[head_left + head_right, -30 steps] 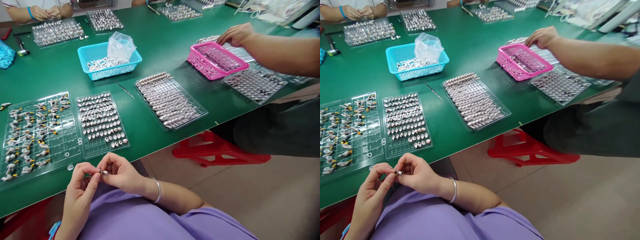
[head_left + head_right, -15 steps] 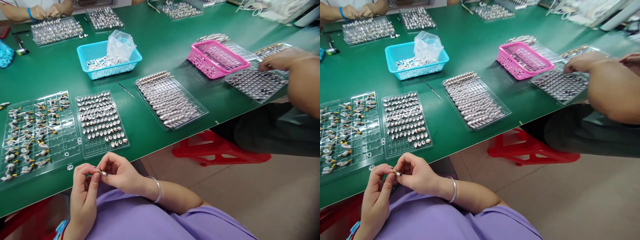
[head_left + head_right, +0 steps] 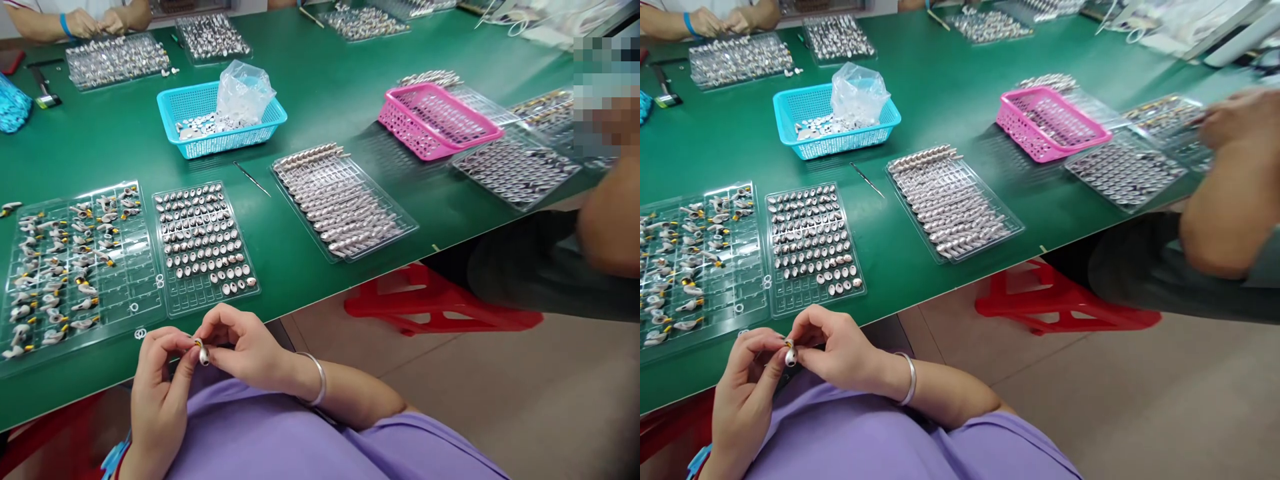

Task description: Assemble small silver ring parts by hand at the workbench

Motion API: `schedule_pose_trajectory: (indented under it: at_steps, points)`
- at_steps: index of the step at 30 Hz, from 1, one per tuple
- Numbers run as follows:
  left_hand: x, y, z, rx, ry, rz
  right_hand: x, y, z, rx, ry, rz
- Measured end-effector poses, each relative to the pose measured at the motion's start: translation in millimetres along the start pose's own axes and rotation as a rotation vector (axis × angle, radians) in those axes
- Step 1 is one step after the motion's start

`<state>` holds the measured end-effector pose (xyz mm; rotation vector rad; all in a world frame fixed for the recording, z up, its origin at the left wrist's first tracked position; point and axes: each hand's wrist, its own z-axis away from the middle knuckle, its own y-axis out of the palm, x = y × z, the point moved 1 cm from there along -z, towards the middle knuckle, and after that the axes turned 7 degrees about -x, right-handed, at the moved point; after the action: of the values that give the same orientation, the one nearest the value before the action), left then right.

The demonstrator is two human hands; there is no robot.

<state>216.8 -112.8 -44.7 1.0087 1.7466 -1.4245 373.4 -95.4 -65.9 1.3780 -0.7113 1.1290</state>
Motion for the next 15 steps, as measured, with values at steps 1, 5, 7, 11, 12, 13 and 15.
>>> schedule_pose_trajectory:
  at_steps: [1,5,7,11,12,13,15]
  points:
    - [1,-0.2,0,0.007,-0.024,0.013,1,-1,0,0.001,-0.016,0.016]
    - [1,-4.2,-3,0.096,-0.052,-0.025,4,-6,-2,-0.015,-0.164,0.197]
    - [-2,-7.8,-4,0.118,0.012,-0.078,6,-8,-3,-0.039,-0.29,0.337]
    - [-7,-12.0,-6,0.135,0.067,-0.096,9,-10,-4,-0.035,-0.404,0.489]
    - [-8,-12.0,-6,0.142,0.064,-0.095,11,-11,-4,-0.019,-0.399,0.492]
    - [-8,-11.7,-7,0.145,0.062,-0.094,13,-11,-4,-0.001,-0.385,0.488]
    - [-10,-11.1,-8,0.121,0.075,-0.096,17,-14,-3,0.043,-0.325,0.457]
